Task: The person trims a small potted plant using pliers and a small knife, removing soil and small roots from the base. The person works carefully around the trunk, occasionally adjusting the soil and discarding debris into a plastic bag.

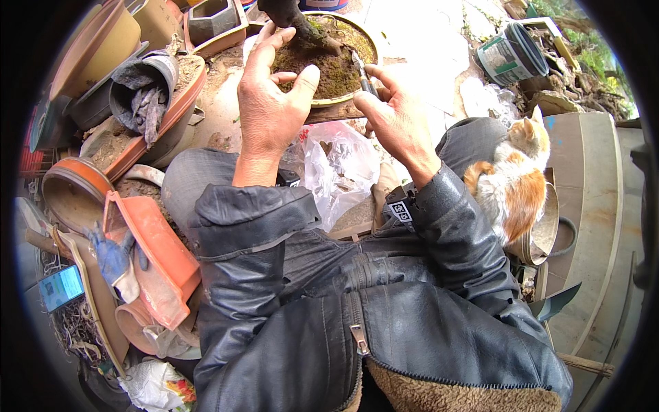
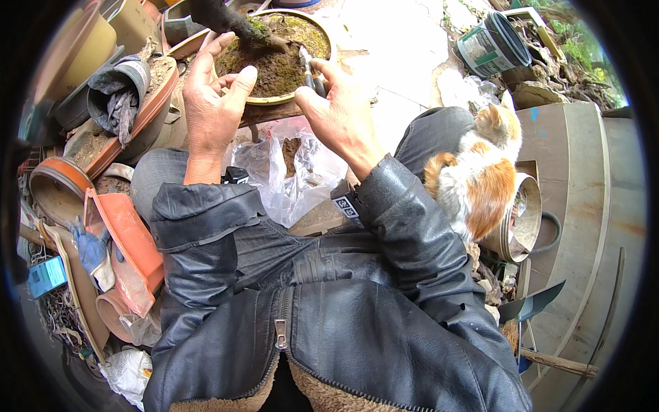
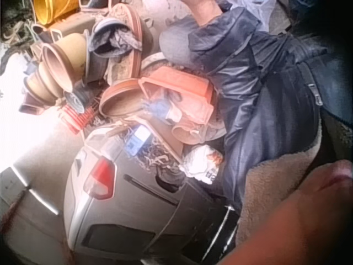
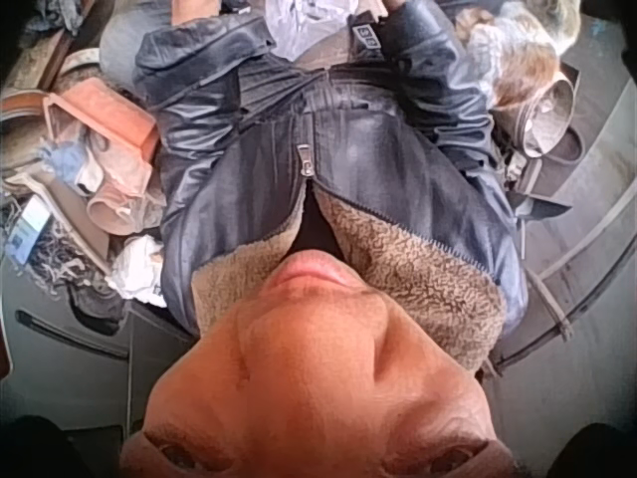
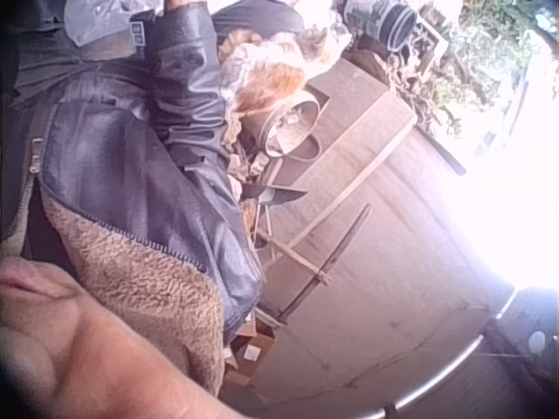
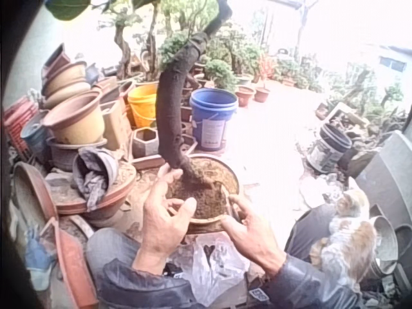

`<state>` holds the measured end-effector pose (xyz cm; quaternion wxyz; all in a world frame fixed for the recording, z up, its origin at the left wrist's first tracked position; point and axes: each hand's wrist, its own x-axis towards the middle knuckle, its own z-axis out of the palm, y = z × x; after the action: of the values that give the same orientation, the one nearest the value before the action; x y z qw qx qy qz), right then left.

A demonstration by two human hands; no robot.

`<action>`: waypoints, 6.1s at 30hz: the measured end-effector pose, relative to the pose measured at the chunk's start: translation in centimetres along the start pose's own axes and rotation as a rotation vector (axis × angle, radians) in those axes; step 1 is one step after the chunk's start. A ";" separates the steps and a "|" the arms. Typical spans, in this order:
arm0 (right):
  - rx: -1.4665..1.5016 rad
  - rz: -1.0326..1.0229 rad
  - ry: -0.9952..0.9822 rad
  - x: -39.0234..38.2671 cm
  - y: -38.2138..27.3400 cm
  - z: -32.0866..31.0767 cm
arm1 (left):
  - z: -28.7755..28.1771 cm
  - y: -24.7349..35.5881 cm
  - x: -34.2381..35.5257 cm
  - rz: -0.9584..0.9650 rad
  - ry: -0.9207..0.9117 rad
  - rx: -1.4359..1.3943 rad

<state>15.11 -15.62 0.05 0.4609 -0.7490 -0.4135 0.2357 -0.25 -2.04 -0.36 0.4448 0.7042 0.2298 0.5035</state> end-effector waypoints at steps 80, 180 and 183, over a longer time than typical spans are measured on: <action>-0.240 -0.079 0.001 0.6 -2.6 -0.8 | -0.8 -0.4 0.7 -0.027 -0.024 -0.056; 1.088 0.320 -0.303 -2.3 -2.6 -0.6 | 0.3 0.1 -0.5 -0.434 -0.301 -0.217; 1.018 0.369 -0.430 -2.5 -2.6 -1.1 | 0.8 0.0 -0.9 -0.613 -0.464 -0.550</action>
<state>13.51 -17.66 2.79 0.6200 -0.4280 -0.1950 0.6280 0.18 -3.05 -0.91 0.7825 0.5538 0.1798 0.2205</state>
